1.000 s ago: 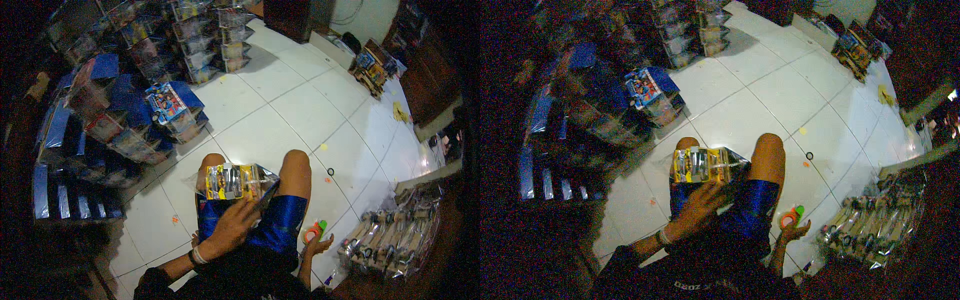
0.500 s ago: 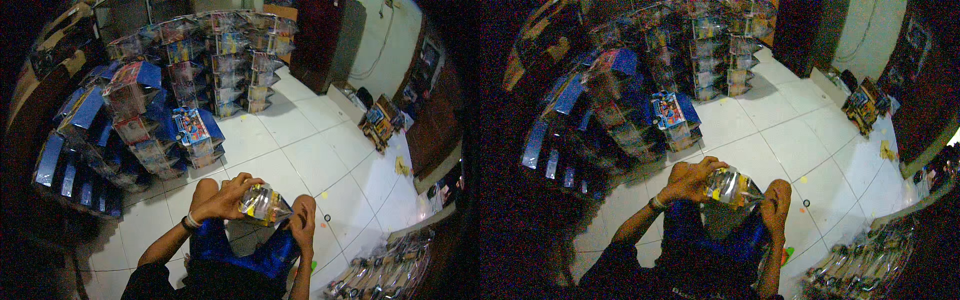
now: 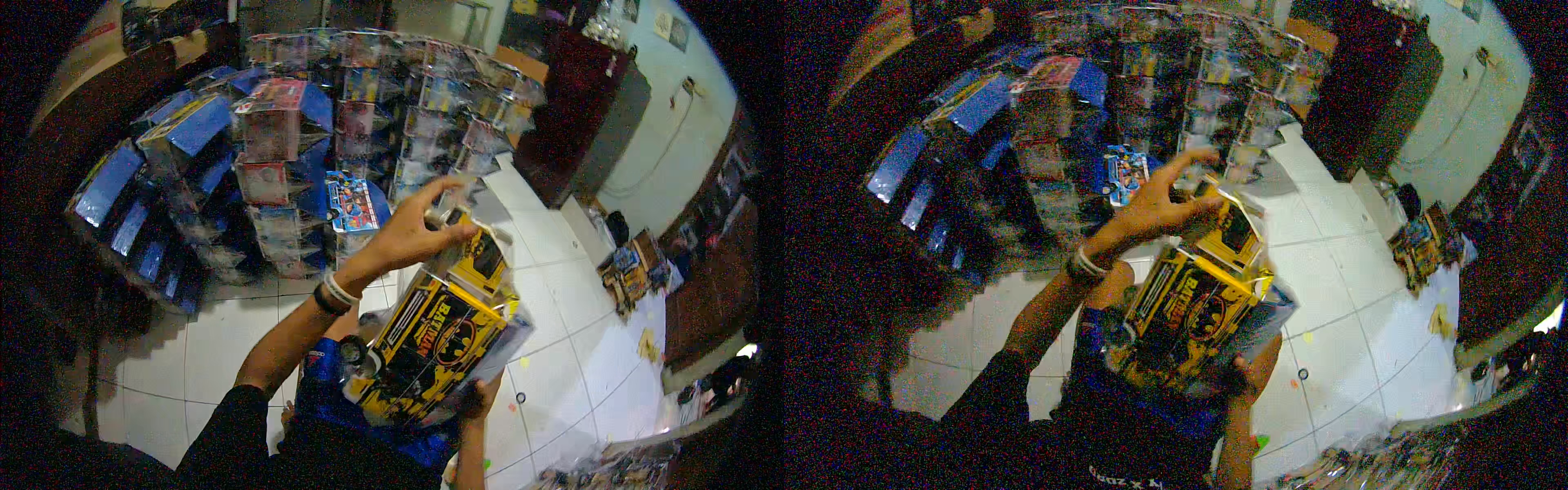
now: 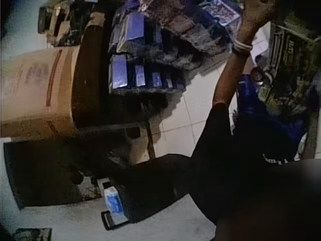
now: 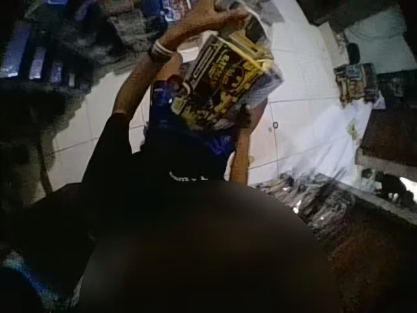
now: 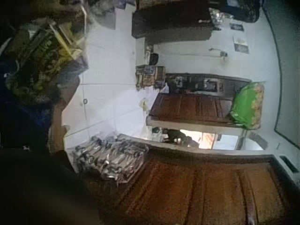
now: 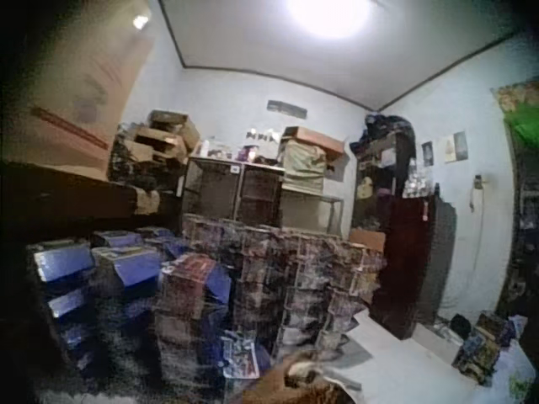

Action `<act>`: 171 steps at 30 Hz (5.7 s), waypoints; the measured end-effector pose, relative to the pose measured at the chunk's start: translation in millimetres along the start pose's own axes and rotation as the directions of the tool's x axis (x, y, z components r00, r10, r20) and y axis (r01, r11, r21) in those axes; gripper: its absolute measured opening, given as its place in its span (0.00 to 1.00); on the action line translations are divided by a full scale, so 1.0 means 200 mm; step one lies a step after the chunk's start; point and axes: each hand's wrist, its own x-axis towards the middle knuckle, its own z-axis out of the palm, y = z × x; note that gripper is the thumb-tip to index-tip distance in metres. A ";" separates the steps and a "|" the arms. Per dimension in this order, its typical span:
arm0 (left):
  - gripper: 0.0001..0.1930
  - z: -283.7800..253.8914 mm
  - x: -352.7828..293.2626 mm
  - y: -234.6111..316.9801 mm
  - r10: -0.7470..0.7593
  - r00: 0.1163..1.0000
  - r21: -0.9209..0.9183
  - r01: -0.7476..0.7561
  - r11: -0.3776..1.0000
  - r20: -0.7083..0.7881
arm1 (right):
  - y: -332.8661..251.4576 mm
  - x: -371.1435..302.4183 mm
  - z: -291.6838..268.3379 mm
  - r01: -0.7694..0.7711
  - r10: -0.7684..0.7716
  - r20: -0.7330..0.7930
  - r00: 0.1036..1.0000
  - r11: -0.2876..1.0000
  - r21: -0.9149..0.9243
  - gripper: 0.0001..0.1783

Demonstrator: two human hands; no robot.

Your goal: The person sits on the floor and repeatedly wraps toy vehicles in clear plastic bags, then seals them with a tape dispenser. They handle multiple toy cars and trucks, placing each into a bag, applying tape, and stacking the finished packages.

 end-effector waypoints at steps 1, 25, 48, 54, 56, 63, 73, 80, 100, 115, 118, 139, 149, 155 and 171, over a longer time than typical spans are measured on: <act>0.40 0.00 -0.02 -0.07 -0.101 0.995 -0.055 0.102 0.993 0.008 | 0.13 -0.01 -0.03 -0.033 0.033 0.003 0.999 0.992 0.119 0.27; 0.27 0.19 -0.97 -0.86 -0.678 0.735 -0.975 0.139 0.171 -0.015 | -0.25 0.16 0.77 0.041 -0.087 -0.112 0.990 0.934 -0.356 0.47; 0.49 -0.52 0.05 -1.79 -0.651 0.632 -0.761 0.145 0.632 -0.420 | -0.02 -1.10 0.68 -0.046 -0.081 -0.509 0.857 0.972 -0.232 0.33; 0.48 -0.60 0.14 -2.01 -0.601 0.712 -0.810 0.078 0.581 -0.363 | -0.07 -1.17 0.49 -0.087 0.045 -0.608 0.793 0.996 -0.038 0.37; 0.47 -0.65 0.10 -2.10 -0.568 0.750 -0.799 0.089 0.595 -0.340 | -0.03 -1.25 0.40 -0.042 0.069 -0.709 0.702 0.998 0.055 0.39; 0.44 -0.85 0.08 -2.22 -0.517 0.844 -0.989 0.146 -0.035 0.143 | 0.01 -1.52 0.37 -0.080 -0.214 -0.795 0.568 0.947 -0.312 0.22; 0.49 -0.63 -0.26 -2.05 -0.263 0.849 0.041 0.316 0.948 -0.459 | -0.72 -1.47 0.73 -0.196 -0.932 -0.345 -0.113 0.362 -0.911 0.23; 0.33 -0.43 -0.88 -2.20 -0.755 0.655 -0.551 0.636 0.540 0.016 | -1.33 -1.57 0.72 -0.745 -0.977 -0.012 0.211 -0.152 -0.649 0.27; 0.22 -0.68 -1.80 -1.62 -0.897 0.393 -0.226 0.872 0.434 -0.204 | -2.79 -1.64 -0.73 -0.901 -0.874 -0.390 0.289 -0.386 0.198 0.11; 0.22 -0.97 -2.18 -1.44 -0.746 0.666 0.116 0.743 0.659 -0.033 | -2.98 -1.78 1.01 -0.893 -0.895 -0.223 0.387 -0.304 -0.332 0.16; 0.24 -0.77 -1.82 -1.41 -0.648 0.758 0.309 0.635 0.708 -0.075 | -2.98 -1.70 1.32 -0.821 -0.926 -0.091 0.367 -0.277 -0.500 0.17; 0.10 0.02 0.00 -0.28 0.019 0.973 0.058 -0.006 0.998 -0.231 | -2.18 -0.07 1.61 0.277 -0.725 0.257 0.639 -0.094 -0.956 0.18; 0.14 -0.33 0.16 0.01 0.205 0.978 0.406 -0.200 0.892 0.030 | -1.78 -0.03 0.95 0.304 -0.658 -0.163 0.735 0.535 -0.788 0.23; 0.09 -0.41 -0.08 -0.10 0.158 0.973 0.352 -0.091 0.932 -0.167 | -1.57 -0.22 1.03 0.280 -0.684 -0.221 0.695 0.541 -0.793 0.20; 0.09 -0.39 -0.29 -0.33 0.115 0.979 0.496 -0.017 0.868 -0.168 | -1.41 -0.06 0.83 0.185 -0.724 -0.286 0.628 0.495 -0.849 0.19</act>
